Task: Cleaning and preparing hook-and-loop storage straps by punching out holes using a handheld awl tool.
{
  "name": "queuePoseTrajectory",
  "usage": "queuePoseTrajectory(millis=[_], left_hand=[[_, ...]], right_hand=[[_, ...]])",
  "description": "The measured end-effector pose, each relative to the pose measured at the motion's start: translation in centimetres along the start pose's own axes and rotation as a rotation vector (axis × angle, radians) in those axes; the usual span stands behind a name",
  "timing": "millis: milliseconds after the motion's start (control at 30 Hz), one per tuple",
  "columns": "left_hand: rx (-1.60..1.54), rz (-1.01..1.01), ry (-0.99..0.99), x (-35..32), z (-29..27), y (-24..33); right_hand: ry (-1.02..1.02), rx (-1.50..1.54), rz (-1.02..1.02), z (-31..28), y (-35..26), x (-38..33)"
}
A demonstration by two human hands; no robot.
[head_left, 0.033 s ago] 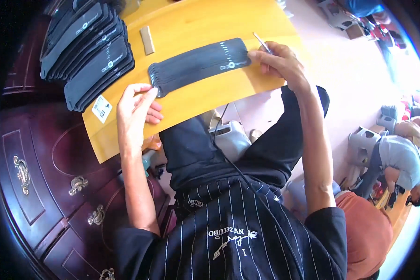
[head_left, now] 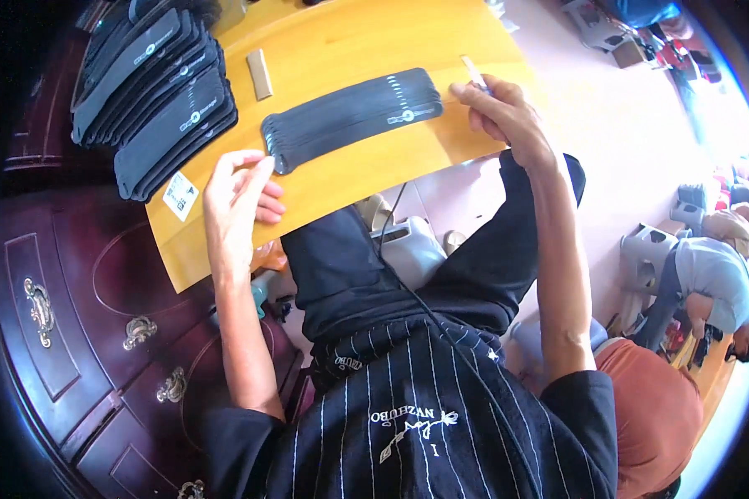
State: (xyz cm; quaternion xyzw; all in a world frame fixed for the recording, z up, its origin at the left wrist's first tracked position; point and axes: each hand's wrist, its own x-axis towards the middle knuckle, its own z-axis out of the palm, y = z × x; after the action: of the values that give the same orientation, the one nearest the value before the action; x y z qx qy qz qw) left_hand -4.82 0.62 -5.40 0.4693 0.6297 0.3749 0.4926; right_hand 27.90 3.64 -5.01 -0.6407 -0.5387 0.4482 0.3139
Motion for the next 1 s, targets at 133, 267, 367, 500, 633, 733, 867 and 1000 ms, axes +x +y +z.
queuePoseTrajectory(millis=[133,267,367,500,633,733,867,1000], left_hand=[[0.196,0.53,0.185,-1.6,2.4,0.3],[0.907,1.029,-0.033,-1.2,5.5,2.0],[1.057,0.968,-0.06,0.4,5.6,1.0],[1.041,0.876,-0.144,1.5,4.6,-0.8],[1.084,0.871,-0.116,2.6,4.4,-0.6],[1.083,0.838,-0.173,2.5,4.5,0.2],[0.987,0.787,-0.273,2.3,4.5,1.5],[1.109,0.811,-0.076,0.7,6.1,5.1]], right_hand=[[0.034,0.306,-0.015,-0.5,0.4,-3.0],[-0.018,0.275,-0.074,2.7,-1.6,-2.8],[-0.031,0.072,0.016,3.7,-2.9,-0.9],[-0.08,-0.018,0.135,3.3,-2.0,1.9],[-0.095,0.077,0.213,3.2,-2.2,3.1],[-0.147,0.124,0.283,2.4,-2.5,3.7],[-0.26,0.203,0.349,1.5,-2.0,3.9],[0.007,0.213,0.165,-0.7,-0.5,3.9]])
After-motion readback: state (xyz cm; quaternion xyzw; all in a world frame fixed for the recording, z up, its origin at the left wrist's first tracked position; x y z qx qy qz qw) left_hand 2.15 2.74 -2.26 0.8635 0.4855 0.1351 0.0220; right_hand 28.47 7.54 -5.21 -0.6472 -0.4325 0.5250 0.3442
